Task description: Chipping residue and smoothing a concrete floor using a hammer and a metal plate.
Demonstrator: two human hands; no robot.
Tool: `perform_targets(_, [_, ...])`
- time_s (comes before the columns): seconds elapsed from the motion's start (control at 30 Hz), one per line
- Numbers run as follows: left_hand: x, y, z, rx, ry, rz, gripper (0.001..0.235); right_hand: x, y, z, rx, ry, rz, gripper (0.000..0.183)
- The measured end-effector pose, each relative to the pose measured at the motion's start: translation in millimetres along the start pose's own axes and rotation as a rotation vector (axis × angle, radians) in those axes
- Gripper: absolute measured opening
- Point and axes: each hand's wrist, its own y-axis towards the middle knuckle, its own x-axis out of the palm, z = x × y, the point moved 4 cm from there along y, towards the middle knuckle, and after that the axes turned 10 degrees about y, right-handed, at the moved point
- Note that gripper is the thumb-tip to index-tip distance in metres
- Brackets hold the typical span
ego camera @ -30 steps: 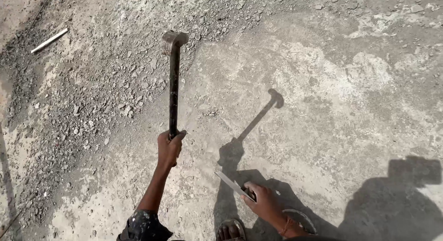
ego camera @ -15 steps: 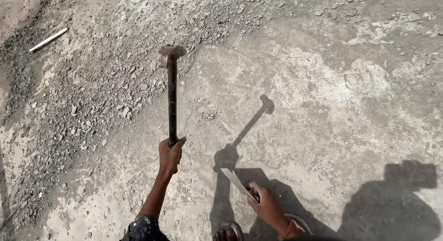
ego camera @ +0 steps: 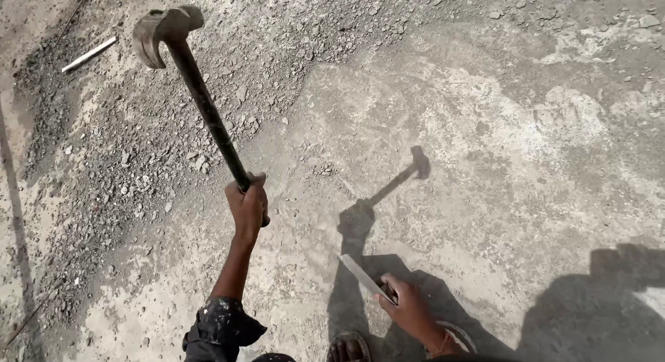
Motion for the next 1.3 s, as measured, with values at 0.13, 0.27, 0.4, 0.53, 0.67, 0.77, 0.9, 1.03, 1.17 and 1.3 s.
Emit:
perform_targets(0.13, [12, -35, -117, 0.124, -0.245, 0.115, 0.041, 2, -9, 1, -0.016, 0.027, -0.009, 0.031])
perform_targets(0.27, [3, -46, -199, -0.236, 0.595, -0.155, 0.030, -18, 9, 4, -0.078, 0.016, 0.050, 0.028])
perform_targets(0.4, [-22, -24, -86, -0.311, 0.193, -0.090, 0.026, -15, -6, 23, 0.064, -0.036, 0.045, 0.029])
perform_targets(0.53, [-5, 5, -20, -0.067, -0.001, 0.036, 0.033, -8, 3, 13, 0.034, -0.017, 0.046, 0.032])
perform_targets(0.67, [20, -43, -160, -0.090, 0.195, 0.053, 0.026, -9, -6, 6, 0.019, 0.040, 0.042, 0.032])
perform_targets(0.77, [-9, -55, -221, -0.277, 0.683, -0.167, 0.023, -14, -3, 1, -0.026, 0.064, 0.050, 0.030])
perform_targets(0.9, [-26, -22, -83, -0.368, 0.319, -0.111, 0.024, -10, -14, 11, 0.042, 0.119, 0.031, 0.028])
perform_targets(1.03, [-4, -7, -8, -0.066, 0.080, -0.039, 0.033, -8, -3, -3, 0.067, 0.103, -0.011, 0.028])
perform_targets(1.17, [28, -73, -156, -0.069, 0.211, -0.079, 0.023, -15, -10, -5, 0.046, 0.128, 0.012, 0.034])
perform_targets(1.3, [5, -104, -206, -0.409, 0.626, -0.398, 0.019, -27, -7, 21, -0.054, 0.137, 0.127, 0.040])
